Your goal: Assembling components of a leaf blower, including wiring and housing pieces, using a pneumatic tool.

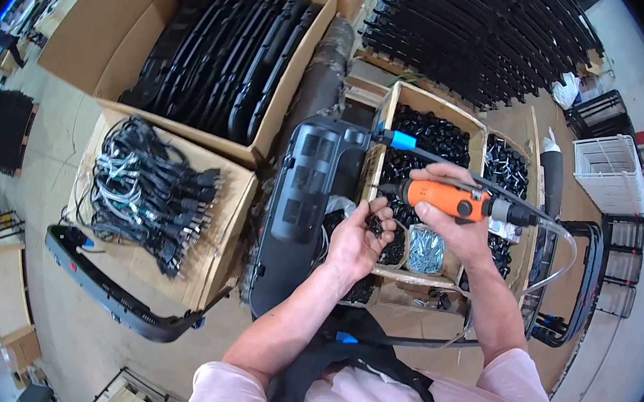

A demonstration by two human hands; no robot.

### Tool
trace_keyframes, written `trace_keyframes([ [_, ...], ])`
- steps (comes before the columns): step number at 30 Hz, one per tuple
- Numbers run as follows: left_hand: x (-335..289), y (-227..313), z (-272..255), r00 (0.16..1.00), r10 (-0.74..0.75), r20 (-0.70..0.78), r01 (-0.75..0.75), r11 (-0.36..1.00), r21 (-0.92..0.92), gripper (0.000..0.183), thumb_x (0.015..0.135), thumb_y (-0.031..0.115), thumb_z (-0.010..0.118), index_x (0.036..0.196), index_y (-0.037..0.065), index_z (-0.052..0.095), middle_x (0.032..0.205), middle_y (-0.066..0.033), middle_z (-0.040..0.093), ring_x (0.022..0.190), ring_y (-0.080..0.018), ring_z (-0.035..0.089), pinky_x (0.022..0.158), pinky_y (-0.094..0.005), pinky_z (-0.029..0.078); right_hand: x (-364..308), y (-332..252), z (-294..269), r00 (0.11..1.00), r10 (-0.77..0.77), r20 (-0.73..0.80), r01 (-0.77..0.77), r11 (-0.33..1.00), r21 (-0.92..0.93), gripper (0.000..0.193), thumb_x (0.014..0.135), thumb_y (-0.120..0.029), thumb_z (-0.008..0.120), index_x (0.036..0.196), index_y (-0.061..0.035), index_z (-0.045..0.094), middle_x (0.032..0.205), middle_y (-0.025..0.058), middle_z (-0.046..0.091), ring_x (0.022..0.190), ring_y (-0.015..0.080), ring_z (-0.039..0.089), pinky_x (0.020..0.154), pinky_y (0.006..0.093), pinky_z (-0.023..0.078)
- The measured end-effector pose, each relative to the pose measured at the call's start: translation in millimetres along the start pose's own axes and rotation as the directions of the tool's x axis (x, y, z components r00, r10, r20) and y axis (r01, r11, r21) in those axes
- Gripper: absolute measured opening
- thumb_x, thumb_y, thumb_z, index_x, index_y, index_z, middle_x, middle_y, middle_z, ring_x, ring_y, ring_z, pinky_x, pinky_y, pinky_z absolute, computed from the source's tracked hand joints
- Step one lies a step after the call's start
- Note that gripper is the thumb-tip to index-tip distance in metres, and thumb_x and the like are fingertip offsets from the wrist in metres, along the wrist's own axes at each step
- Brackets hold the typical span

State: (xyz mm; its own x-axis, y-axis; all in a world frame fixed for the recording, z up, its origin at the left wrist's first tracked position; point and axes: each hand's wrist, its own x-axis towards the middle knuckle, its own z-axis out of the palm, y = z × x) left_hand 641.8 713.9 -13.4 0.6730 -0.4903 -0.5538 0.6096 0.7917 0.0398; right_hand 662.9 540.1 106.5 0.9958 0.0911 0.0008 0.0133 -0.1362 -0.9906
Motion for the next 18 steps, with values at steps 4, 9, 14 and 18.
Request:
trace_keyframes([
  [4, 11.9, -13.3, -3.5, 0.998, -0.027, -0.059, 0.036, 0.986, 0.162, 0.031, 0.115, 0.03, 0.044, 0.127, 0.006, 0.058, 0.105, -0.0089, 0.068, 0.089, -0.0215, 0.067, 0.075, -0.0323, 0.057, 54.8, 8.1, -25.8, 0.998, -0.016, -0.052, 0.011, 0.996, -0.091, 0.056, 0.087, -0.005, 0.08, 0.137, -0.0018, 0.056, 0.129, 0.0164, 0.071, 0.123, 0.0218, 0.065, 0.11, 0.0397, 0.051],
  [9, 11.4, -15.9, -12.6, 0.995, -0.022, -0.098, 0.039, 0.984, 0.172, 0.033, 0.116, 0.029, 0.043, 0.128, 0.002, 0.058, 0.111, -0.0125, 0.07, 0.09, -0.0219, 0.068, 0.076, -0.0348, 0.057, 104.8, 23.0, -33.0, 0.999, -0.042, 0.002, 0.042, 0.989, -0.144, 0.053, 0.088, -0.01, 0.081, 0.135, -0.0029, 0.058, 0.128, 0.0122, 0.072, 0.119, 0.0183, 0.066, 0.109, 0.0367, 0.052],
  [14, 18.5, -10.0, -22.1, 0.997, 0.017, -0.08, -0.003, 0.984, 0.176, 0.03, 0.113, 0.028, 0.051, 0.126, 0.003, 0.062, 0.112, -0.0095, 0.071, 0.09, -0.0178, 0.068, 0.077, -0.0318, 0.057, 127.4, 40.5, -25.3, 0.998, -0.041, 0.048, 0.047, 0.991, -0.127, 0.048, 0.088, -0.012, 0.082, 0.131, -0.0057, 0.062, 0.122, 0.0089, 0.072, 0.116, 0.0162, 0.067, 0.105, 0.035, 0.054],
  [18, 25.2, -2.8, -26.2, 0.995, 0.086, -0.041, -0.077, 0.978, 0.195, 0.028, 0.11, 0.028, 0.06, 0.122, 0.004, 0.069, 0.107, -0.0049, 0.072, 0.088, -0.0132, 0.067, 0.074, -0.0279, 0.056, 136.8, 55.6, -20.4, 0.994, -0.023, 0.103, 0.041, 0.985, -0.168, 0.049, 0.088, -0.014, 0.083, 0.132, -0.0065, 0.062, 0.122, 0.0087, 0.072, 0.115, 0.0167, 0.067, 0.105, 0.0351, 0.053],
])
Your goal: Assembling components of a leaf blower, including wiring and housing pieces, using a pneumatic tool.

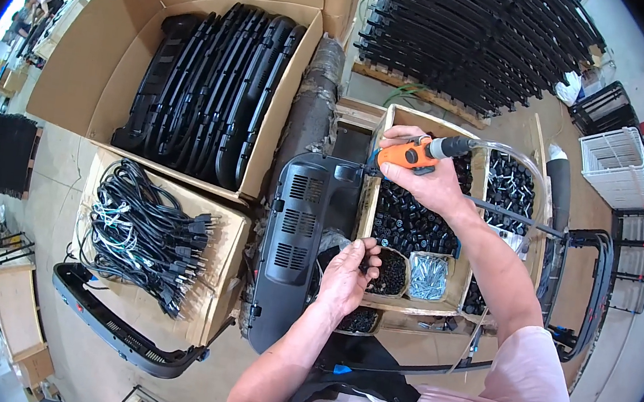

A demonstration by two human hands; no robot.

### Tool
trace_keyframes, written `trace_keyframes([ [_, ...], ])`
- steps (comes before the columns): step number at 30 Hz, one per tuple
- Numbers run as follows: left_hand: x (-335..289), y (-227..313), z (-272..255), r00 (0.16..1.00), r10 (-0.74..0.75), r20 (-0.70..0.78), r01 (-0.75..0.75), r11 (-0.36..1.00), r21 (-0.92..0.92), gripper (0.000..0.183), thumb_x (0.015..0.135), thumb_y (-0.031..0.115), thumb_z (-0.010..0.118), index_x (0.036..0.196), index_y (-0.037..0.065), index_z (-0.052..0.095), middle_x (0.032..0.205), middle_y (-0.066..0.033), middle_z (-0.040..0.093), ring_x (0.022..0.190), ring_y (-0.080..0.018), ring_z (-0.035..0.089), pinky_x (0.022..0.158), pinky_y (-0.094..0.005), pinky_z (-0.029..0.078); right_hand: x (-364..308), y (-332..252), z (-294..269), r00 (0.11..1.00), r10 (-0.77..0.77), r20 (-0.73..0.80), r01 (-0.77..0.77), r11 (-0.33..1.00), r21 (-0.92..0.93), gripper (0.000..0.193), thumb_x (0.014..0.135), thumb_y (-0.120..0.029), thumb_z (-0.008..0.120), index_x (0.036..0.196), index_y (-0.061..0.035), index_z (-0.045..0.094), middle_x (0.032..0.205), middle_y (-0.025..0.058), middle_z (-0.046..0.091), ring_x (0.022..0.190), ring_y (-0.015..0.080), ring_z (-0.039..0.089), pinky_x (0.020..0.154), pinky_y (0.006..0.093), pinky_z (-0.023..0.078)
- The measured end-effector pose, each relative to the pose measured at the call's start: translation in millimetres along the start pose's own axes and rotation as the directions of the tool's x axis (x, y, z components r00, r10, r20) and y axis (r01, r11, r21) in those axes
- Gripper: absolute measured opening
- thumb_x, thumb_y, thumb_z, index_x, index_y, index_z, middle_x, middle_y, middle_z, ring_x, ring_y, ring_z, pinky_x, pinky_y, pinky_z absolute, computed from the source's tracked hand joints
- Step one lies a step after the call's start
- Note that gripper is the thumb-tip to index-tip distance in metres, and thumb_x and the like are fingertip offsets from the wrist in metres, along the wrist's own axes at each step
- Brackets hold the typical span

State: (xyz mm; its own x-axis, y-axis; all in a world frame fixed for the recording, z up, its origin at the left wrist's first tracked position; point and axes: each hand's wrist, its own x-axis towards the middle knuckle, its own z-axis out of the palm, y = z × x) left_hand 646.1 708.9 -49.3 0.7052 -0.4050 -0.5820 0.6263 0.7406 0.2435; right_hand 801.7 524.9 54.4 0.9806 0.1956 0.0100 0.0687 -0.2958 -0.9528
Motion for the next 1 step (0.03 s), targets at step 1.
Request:
trace_keyframes([
  [1, 2.9, 1.0, -1.8, 1.0, 0.0, 0.013, -0.001, 1.0, 0.031, 0.03, 0.11, 0.029, 0.059, 0.126, 0.005, 0.068, 0.108, -0.0053, 0.072, 0.088, -0.0139, 0.067, 0.075, -0.0285, 0.056, 1.3, 1.7, 0.5, 0.999, 0.012, 0.034, -0.012, 1.0, -0.005, 0.053, 0.089, -0.014, 0.083, 0.136, -0.0049, 0.06, 0.124, 0.0097, 0.07, 0.118, 0.0184, 0.066, 0.108, 0.0359, 0.052],
])
